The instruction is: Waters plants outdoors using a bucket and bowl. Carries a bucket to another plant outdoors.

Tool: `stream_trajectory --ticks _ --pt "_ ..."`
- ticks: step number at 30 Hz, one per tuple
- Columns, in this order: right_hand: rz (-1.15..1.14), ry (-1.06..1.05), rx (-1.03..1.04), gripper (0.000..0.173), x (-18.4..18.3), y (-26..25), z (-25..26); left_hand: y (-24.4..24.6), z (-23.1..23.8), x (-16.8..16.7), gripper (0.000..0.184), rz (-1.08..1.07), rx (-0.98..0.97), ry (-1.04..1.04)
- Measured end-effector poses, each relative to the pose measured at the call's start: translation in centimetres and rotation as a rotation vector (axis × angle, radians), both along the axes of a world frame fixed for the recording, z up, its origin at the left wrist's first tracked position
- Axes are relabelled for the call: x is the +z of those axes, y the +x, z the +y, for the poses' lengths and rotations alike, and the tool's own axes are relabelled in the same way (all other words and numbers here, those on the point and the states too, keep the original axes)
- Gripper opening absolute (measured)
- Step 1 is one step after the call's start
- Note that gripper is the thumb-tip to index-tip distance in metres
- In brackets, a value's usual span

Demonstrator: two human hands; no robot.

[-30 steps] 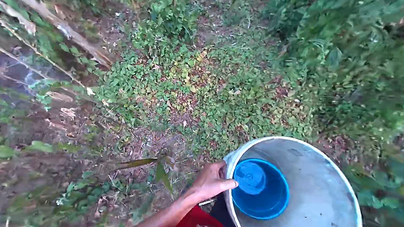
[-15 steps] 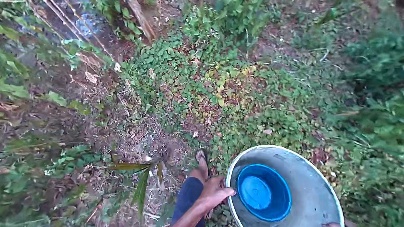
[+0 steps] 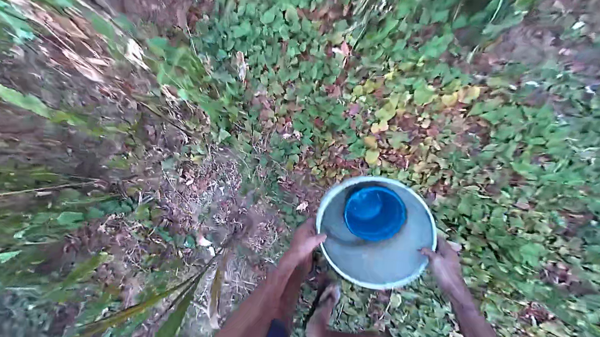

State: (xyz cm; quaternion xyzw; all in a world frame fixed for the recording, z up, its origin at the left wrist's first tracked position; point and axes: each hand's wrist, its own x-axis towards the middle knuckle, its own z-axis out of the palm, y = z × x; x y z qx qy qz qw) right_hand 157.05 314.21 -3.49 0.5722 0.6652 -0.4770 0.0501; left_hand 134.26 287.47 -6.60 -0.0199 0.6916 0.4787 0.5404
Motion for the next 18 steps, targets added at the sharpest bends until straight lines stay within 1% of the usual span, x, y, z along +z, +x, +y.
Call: stream_trajectory --ticks 3,5,6,9,11,12,13,14,15,16,17,18 --pt "-0.048 -0.018 0.07 0.058 -6.0 -5.6 3.9 -3.1 3.0 -6.5 0.059 0.043 -0.017 -0.076" --pt "-0.031 -0.027 0.117 0.055 -11.2 -7.4 6.4 -4.5 4.3 -9.8 0.058 0.048 -0.018 -0.141" --pt "-0.04 -0.038 0.149 0.056 -13.1 -8.1 7.4 -4.8 4.7 -11.2 0.059 0.051 0.003 -0.156" --pt "-0.13 -0.053 0.254 0.059 -16.8 -11.1 9.8 -5.0 5.2 -14.7 0.061 0.039 0.08 -0.149" --pt "-0.167 -0.098 0.294 0.063 -18.0 -12.3 10.8 -4.5 5.2 -17.2 0.059 0.065 0.117 -0.142" --pt "-0.176 -0.109 0.307 0.063 -18.3 -12.5 11.3 -4.3 5.4 -17.6 0.057 0.072 0.129 -0.136" --pt "-0.192 -0.1 0.336 0.063 -18.6 -12.6 11.8 -4.4 5.5 -17.3 0.054 0.077 0.124 -0.137" --pt "-0.216 -0.066 0.394 0.061 -18.7 -12.5 12.3 -4.5 5.6 -16.2 0.053 0.067 0.109 -0.147" --pt "-0.246 0.01 0.487 0.06 -18.3 -12.1 12.6 -4.2 5.6 -15.6 0.051 0.068 0.106 -0.151" --pt "-0.268 0.136 0.61 0.06 -17.4 -12.0 12.5 -3.8 5.6 -16.0 0.049 0.09 0.121 -0.148" --pt "-0.263 0.283 0.735 0.061 -16.0 -12.1 12.1 -3.2 5.5 -17.0 0.045 0.127 0.14 -0.154" --pt "-0.226 0.42 0.848 0.061 -14.1 -12.6 11.2 -2.8 5.6 -17.3 0.043 0.143 0.154 -0.162"
